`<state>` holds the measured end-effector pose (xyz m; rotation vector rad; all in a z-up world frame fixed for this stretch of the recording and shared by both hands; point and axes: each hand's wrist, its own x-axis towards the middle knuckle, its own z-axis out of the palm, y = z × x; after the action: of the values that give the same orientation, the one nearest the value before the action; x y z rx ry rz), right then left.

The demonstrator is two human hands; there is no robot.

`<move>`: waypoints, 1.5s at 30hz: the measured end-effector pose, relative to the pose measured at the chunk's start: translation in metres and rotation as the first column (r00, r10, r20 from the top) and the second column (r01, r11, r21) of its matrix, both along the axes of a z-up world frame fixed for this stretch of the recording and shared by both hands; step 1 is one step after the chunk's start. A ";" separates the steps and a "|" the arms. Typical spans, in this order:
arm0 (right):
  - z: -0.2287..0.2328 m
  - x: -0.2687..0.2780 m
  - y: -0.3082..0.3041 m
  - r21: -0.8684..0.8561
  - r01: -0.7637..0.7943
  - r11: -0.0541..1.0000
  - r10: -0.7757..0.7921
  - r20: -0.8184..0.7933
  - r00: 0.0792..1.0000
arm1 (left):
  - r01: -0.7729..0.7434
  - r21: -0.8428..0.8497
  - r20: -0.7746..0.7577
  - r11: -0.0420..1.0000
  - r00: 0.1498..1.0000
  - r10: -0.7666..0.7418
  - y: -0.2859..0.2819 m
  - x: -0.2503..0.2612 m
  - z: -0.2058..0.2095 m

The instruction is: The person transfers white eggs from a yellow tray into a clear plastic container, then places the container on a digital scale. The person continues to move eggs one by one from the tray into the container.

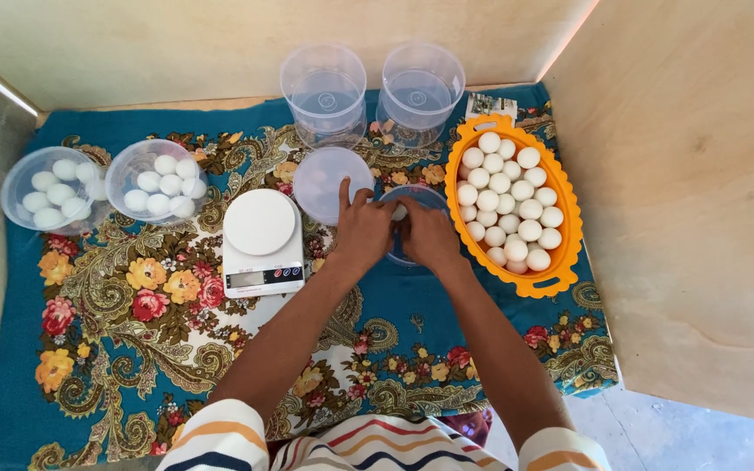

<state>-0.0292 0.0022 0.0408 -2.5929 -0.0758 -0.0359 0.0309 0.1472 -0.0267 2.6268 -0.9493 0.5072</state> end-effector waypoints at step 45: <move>-0.006 -0.002 -0.017 0.119 -0.024 0.993 -0.005 0.236 0.972 | 0.093 -0.232 0.115 0.968 0.991 -0.067 -0.006 0.004 0.016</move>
<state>-0.0312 -0.0144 0.0345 -2.4558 -0.1675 -0.3352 0.0347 0.1413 -0.0109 2.3589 -0.9576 0.6998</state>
